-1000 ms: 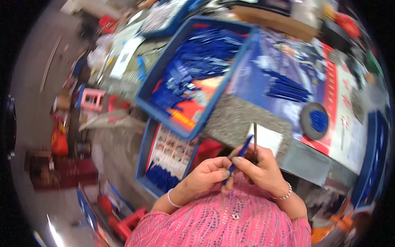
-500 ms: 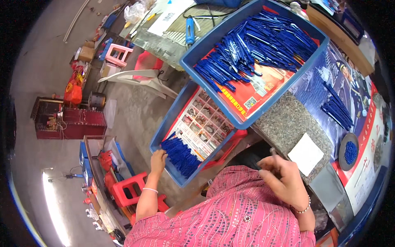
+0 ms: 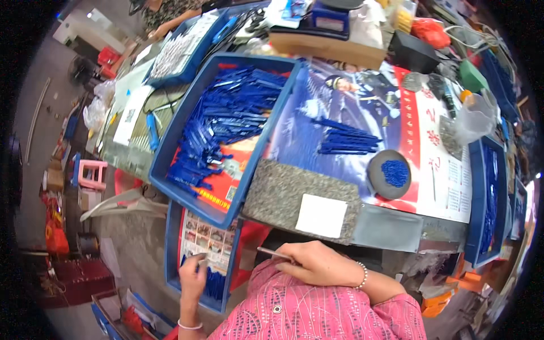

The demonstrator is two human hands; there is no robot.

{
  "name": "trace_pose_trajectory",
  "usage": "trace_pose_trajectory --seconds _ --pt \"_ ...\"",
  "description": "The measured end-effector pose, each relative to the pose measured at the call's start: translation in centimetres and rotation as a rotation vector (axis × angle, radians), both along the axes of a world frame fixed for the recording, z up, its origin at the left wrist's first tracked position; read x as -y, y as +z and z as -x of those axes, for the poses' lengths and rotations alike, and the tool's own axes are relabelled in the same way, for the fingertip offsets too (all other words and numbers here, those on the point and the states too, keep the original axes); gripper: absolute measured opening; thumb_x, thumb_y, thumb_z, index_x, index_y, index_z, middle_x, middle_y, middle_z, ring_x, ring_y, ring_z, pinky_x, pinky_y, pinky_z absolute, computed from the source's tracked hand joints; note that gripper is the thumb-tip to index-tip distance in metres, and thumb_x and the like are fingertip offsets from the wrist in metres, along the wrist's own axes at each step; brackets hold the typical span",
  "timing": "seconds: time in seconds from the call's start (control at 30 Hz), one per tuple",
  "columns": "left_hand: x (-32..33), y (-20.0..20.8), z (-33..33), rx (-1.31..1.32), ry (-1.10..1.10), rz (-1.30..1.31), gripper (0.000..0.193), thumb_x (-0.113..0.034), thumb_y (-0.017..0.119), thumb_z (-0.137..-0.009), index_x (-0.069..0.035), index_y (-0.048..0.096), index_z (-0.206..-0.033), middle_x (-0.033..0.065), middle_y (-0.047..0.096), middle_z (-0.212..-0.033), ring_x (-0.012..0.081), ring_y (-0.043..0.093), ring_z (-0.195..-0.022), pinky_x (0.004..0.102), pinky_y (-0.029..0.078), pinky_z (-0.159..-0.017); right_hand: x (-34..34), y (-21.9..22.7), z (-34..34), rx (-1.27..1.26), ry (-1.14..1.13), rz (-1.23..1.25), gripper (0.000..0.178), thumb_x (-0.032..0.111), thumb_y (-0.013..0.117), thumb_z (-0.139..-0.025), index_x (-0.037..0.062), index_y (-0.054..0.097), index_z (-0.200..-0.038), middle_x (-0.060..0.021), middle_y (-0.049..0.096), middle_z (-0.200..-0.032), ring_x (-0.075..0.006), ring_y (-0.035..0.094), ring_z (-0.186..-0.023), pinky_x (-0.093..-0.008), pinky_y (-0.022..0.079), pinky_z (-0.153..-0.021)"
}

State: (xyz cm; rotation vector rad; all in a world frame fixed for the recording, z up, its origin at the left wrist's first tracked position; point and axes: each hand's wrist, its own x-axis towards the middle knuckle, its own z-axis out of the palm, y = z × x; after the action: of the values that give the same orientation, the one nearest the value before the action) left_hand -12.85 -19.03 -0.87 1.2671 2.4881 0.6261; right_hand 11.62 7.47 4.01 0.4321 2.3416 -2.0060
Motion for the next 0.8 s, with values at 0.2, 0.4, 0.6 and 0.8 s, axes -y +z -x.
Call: trace_pose_trajectory --seconds 0.2,0.4,0.6,0.8 --pt "-21.5 3.9 -8.3 0.338 -0.54 -0.425 0.019 0.0 0.061 -0.079 0.001 0.062 -0.098 0.0177 0.064 -0.095 0.0323 0.063 -0.091 0.0355 0.049 -0.079 -0.9 0.9 -4.0 -0.024 -0.197 -0.046 0.021 0.016 0.059 -0.088 0.0026 0.059 -0.104 -0.0153 0.063 -0.084 -0.03 0.063 -0.075 -0.0355 0.05 -0.067" --pt "-38.8 -2.6 -7.7 -0.134 -0.424 -0.423 0.026 -0.004 0.065 -0.076 -0.001 0.06 -0.1 0.0188 0.058 -0.107 0.0375 0.054 -0.102 0.0433 0.044 -0.087 -0.7 1.1 -8.7 -0.027 -0.454 -0.09 0.018 0.012 0.065 -0.083 0.0009 0.063 -0.097 -0.0103 0.063 -0.076 -0.018 0.058 -0.062 -0.0287 0.045 -0.058" --pt "-42.0 -5.5 -6.1 -0.302 -0.474 -0.297 0.016 -0.009 0.067 -0.076 -0.003 0.057 -0.086 0.0149 0.055 -0.091 0.0354 0.054 -0.088 0.0456 0.044 -0.074 -0.4 -0.5 -12.2 0.049 -0.639 0.065 0.018 0.01 0.064 -0.083 0.0005 0.063 -0.098 -0.0091 0.063 -0.076 -0.014 0.055 -0.06 -0.0269 0.044 -0.056" --pt "-36.8 -1.1 -7.2 -0.158 -0.383 -0.392 0.01 -0.007 0.062 -0.081 -0.001 0.055 -0.085 0.0165 0.058 -0.082 0.0345 0.057 -0.078 0.0429 0.045 -0.067 -2.5 -1.1 -11.4 -0.048 -0.594 -0.086 0.022 0.013 0.062 -0.085 0.0013 0.061 -0.104 -0.0109 0.065 -0.082 -0.0161 0.062 -0.069 -0.0276 0.048 -0.063"
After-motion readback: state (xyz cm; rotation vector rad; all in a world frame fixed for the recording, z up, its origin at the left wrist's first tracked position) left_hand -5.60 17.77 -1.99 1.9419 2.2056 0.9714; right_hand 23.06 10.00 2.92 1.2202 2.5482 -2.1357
